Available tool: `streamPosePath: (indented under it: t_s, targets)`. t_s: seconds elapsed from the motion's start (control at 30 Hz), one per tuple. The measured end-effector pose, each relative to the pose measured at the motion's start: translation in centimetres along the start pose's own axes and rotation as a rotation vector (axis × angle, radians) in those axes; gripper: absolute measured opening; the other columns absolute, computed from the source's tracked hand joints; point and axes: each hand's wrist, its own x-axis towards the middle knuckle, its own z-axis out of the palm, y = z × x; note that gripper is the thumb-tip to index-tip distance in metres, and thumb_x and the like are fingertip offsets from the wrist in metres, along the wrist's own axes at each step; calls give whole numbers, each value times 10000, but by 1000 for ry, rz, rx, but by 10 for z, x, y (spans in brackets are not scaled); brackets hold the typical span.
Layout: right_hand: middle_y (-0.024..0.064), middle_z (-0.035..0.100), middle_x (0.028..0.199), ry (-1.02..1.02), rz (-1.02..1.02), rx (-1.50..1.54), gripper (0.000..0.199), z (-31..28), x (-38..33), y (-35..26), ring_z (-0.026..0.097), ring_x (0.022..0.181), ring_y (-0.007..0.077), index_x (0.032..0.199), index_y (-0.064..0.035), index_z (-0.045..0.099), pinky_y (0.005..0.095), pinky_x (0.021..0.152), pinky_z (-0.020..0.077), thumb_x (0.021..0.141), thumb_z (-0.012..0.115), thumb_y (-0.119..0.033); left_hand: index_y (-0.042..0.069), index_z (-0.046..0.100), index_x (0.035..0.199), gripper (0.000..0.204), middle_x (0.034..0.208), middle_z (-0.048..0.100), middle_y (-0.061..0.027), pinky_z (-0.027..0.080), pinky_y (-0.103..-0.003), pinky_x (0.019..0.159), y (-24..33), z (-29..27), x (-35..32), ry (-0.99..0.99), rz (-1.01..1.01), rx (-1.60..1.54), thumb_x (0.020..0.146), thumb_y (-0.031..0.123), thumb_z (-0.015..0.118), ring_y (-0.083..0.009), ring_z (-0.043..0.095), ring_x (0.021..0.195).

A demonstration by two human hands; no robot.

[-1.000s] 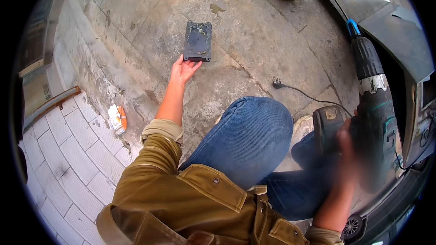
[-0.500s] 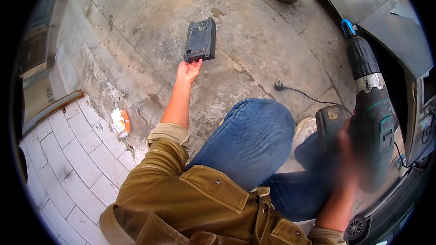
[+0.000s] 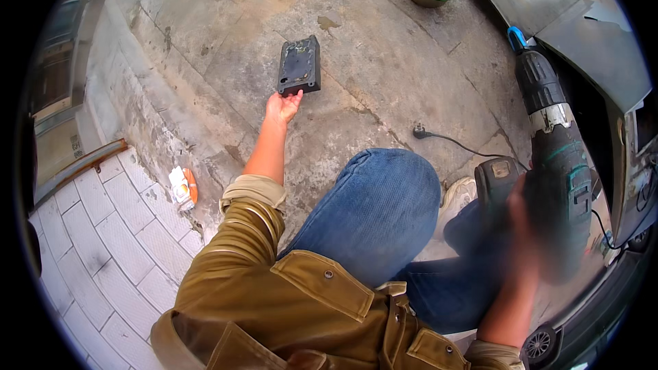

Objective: The person kneels on the ground and uses a power drill on a small metal box. They then use two scrapers to remove residue from the box and a nearby metal frame. The person moves between the outdoor area and a cluttered workshop.

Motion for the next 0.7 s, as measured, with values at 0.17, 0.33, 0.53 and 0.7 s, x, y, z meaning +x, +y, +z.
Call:
streamPosePath:
  t_s: [0.17,0.33,0.53,0.7]
  targets:
    - [39,526,890,22,52,40,467,0,-1,-5,487,773,118,1272,33,454,251,706,402,835,599,-47,27,599,1004,279,980,668,-137,574,-406,709,20,11,-29,-533,-30,-176,939,182,377,-285,658,858]
    - [40,528,902,65,71,86,475,6,-4,-9,485,775,117,1278,34,451,250,711,403,832,598,-44,49,587,1018,287,962,665,-116,581,-408,679,40,53,-68,-563,36,-228,946,252,398,-266,658,829]
    - [41,538,914,-2,17,52,478,3,4,-11,485,776,114,1277,35,453,248,725,404,828,598,-43,84,591,938,256,847,664,-54,487,-292,493,46,-44,12,163,-25,97,947,245,392,-184,611,660]
    - [37,529,892,27,53,8,465,0,-5,-10,486,777,114,1266,37,459,247,730,403,828,596,-42,69,606,953,229,887,662,-84,457,-281,472,30,21,-17,-529,-36,-263,892,165,408,-187,585,662]
